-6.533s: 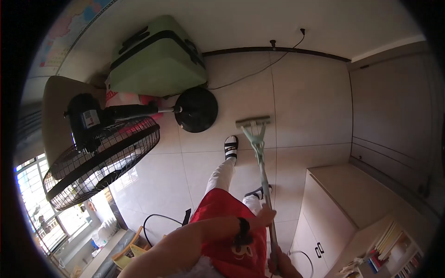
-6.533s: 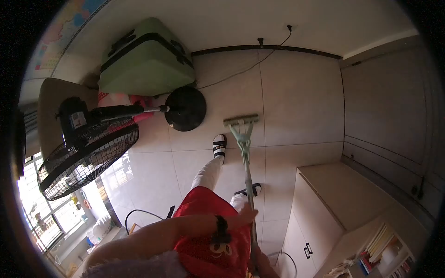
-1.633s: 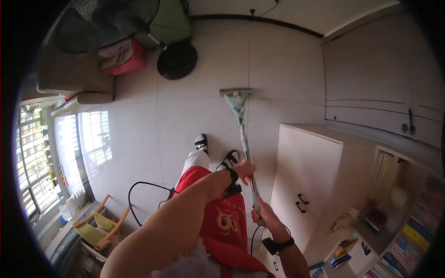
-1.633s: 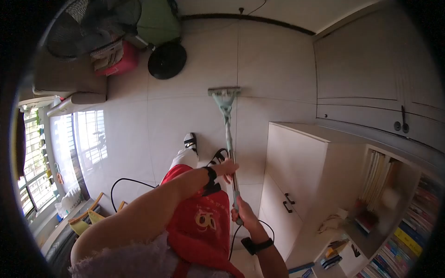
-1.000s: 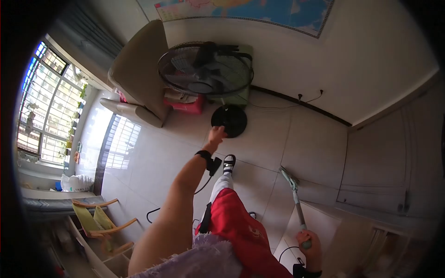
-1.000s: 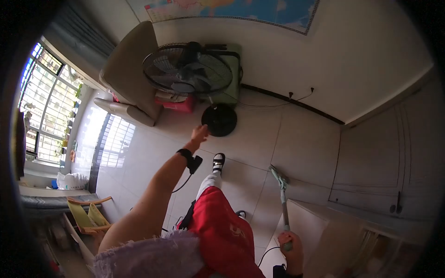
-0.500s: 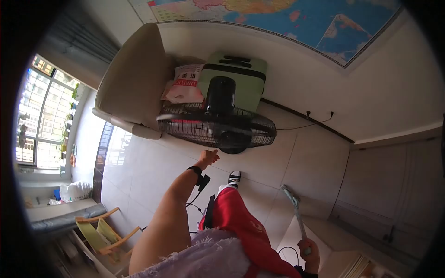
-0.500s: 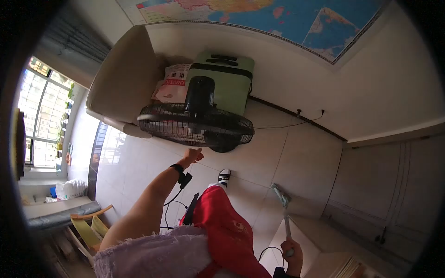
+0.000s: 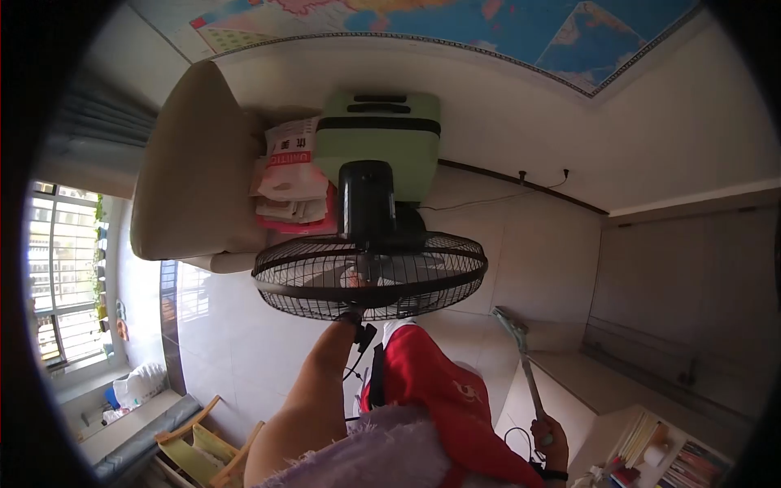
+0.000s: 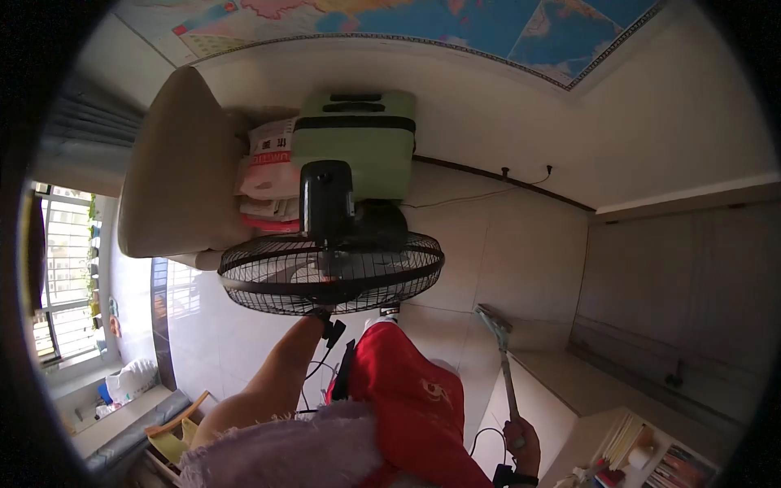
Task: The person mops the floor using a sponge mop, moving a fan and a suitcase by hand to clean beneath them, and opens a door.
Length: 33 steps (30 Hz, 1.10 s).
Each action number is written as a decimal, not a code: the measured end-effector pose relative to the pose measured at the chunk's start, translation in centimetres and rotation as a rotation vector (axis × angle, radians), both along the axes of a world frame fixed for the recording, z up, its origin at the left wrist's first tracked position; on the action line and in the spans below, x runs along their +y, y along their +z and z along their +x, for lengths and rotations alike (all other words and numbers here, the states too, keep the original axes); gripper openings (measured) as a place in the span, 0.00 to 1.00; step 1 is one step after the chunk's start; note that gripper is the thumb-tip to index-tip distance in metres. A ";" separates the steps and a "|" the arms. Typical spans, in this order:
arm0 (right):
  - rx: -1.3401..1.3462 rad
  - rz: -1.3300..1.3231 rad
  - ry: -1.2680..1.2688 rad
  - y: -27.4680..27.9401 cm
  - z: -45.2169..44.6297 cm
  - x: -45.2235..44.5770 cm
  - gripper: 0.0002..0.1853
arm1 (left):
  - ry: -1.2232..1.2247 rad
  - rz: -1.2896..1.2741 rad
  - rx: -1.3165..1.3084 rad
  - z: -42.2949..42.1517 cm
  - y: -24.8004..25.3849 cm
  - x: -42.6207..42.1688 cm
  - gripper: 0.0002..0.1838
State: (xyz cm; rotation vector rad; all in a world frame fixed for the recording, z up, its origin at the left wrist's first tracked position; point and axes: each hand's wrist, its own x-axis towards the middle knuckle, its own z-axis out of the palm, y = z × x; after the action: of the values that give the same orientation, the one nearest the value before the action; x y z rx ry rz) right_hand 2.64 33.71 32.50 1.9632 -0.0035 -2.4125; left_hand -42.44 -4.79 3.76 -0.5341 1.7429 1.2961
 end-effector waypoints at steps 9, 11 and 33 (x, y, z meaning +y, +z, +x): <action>-0.100 -0.201 0.153 0.7 -0.8 3.0 0.17 | 0.177 -0.028 0.007 7.6 0.1 -3.7 0.17; -0.167 -0.140 0.213 2.4 -3.9 4.0 0.17 | 0.207 -0.028 0.036 7.7 -0.6 -3.3 0.18; -0.103 -0.267 0.105 3.9 1.1 18.4 0.19 | 0.088 -0.078 0.633 -9.1 -1.1 22.0 0.22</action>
State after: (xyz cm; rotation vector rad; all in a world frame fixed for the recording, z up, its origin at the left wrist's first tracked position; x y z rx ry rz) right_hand 3.73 52.08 36.39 1.9111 -0.2086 -2.1182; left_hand -51.53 17.24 2.68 -0.2531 2.3110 1.5753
